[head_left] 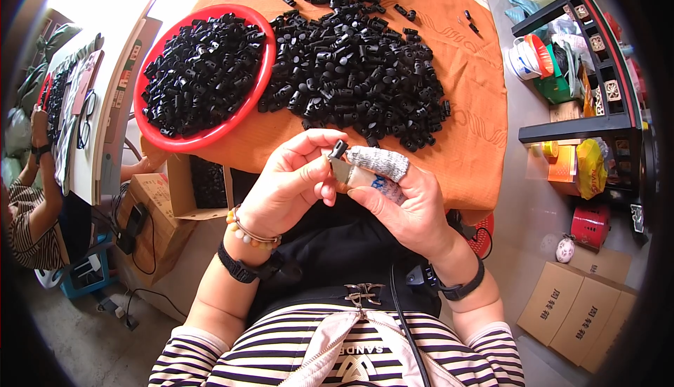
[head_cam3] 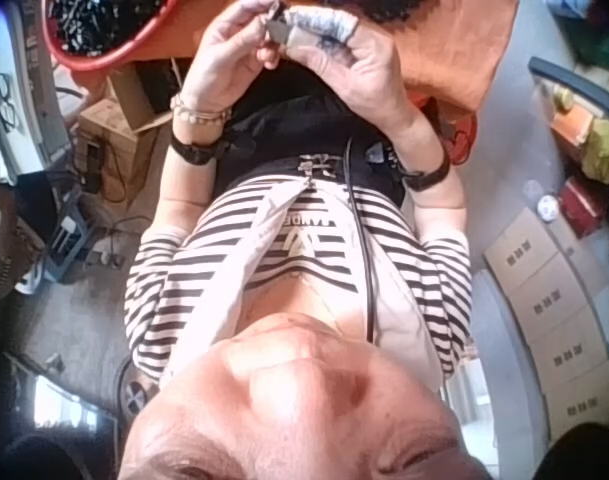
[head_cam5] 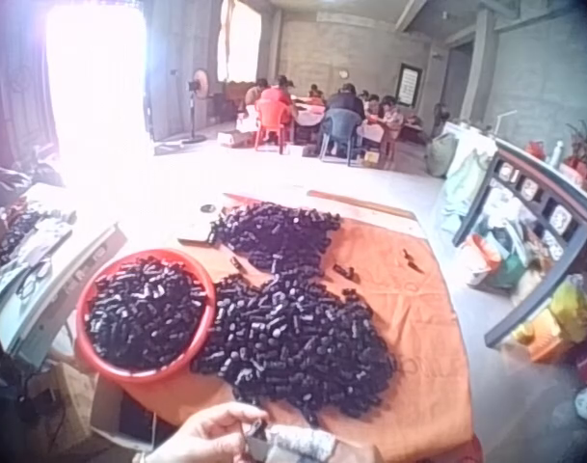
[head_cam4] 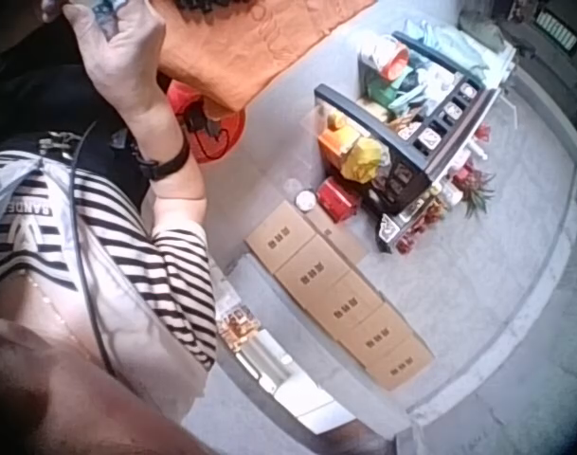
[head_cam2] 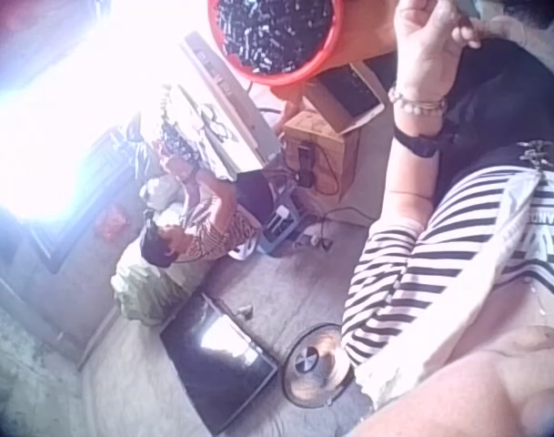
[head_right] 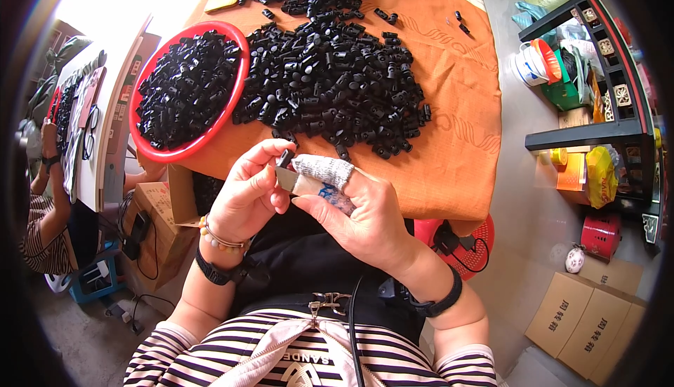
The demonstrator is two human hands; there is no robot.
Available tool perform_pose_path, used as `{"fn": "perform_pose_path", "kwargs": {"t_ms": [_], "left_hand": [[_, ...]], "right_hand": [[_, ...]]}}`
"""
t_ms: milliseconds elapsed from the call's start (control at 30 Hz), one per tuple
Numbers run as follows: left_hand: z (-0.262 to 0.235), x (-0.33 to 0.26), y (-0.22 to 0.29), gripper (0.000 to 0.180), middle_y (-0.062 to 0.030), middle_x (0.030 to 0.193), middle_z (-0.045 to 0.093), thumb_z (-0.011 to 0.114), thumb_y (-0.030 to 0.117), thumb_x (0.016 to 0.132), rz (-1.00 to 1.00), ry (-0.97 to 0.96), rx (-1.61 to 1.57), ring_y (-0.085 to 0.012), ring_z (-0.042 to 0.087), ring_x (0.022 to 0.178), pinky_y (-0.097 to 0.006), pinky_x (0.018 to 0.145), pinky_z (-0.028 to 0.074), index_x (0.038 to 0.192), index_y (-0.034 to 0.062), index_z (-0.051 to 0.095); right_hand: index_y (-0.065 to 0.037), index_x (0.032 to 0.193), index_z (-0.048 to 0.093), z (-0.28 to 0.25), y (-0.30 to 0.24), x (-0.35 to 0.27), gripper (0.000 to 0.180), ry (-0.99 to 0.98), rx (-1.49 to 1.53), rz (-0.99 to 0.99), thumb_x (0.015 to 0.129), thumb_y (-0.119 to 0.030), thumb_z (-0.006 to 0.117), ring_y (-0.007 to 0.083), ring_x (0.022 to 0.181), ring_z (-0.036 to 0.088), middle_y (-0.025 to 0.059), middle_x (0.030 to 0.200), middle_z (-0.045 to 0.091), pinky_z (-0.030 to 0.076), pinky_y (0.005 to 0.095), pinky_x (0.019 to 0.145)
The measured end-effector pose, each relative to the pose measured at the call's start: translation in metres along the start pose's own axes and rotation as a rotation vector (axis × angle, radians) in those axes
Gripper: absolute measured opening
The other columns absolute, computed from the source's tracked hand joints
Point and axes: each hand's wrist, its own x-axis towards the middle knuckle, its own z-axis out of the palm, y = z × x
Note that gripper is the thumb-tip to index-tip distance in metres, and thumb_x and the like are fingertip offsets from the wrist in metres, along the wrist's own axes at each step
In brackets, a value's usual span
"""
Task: The recorder is applying adhesive to small black shoe components and pressing them together.
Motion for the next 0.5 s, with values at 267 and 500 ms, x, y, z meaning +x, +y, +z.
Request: {"fn": "perform_pose_path", "kwargs": {"t_ms": [267, 500], "left_hand": [[-0.0044, -0.0004, 0.0002, 0.036, -0.0054, 0.098, 0.057, 0.058, 0.011, 0.088, -0.024, -0.066, -0.065, -0.0099, 0.057, 0.068, -0.022, 0.062, 0.051, 0.121, 0.0036, 0.048], [-0.0048, 0.0008, -0.0009, 0.035, -0.0057, 0.092, 0.056, 0.059, 0.012, 0.088, -0.016, -0.091, -0.073, -0.0096, 0.057, 0.068, -0.022, 0.061, 0.051, 0.119, 0.0031, 0.049]], "right_hand": [[0.000, 0.114, 0.057, 0.0022, -0.0012, 0.0002, 0.034, 0.017, 0.011, -0.030, 0.083, -0.009, 0.066, 0.0011, 0.071, 0.050, 0.0001, 0.084, 0.063, 0.044, 0.0175, 0.061], [0.002, 0.113, 0.056, -0.0027, 0.0013, 0.0022, 0.033, 0.086, -0.080, -0.066, 0.085, -0.010, 0.064, 0.0062, 0.079, 0.056, 0.0043, 0.090, 0.064, 0.047, 0.0206, 0.069]]}}
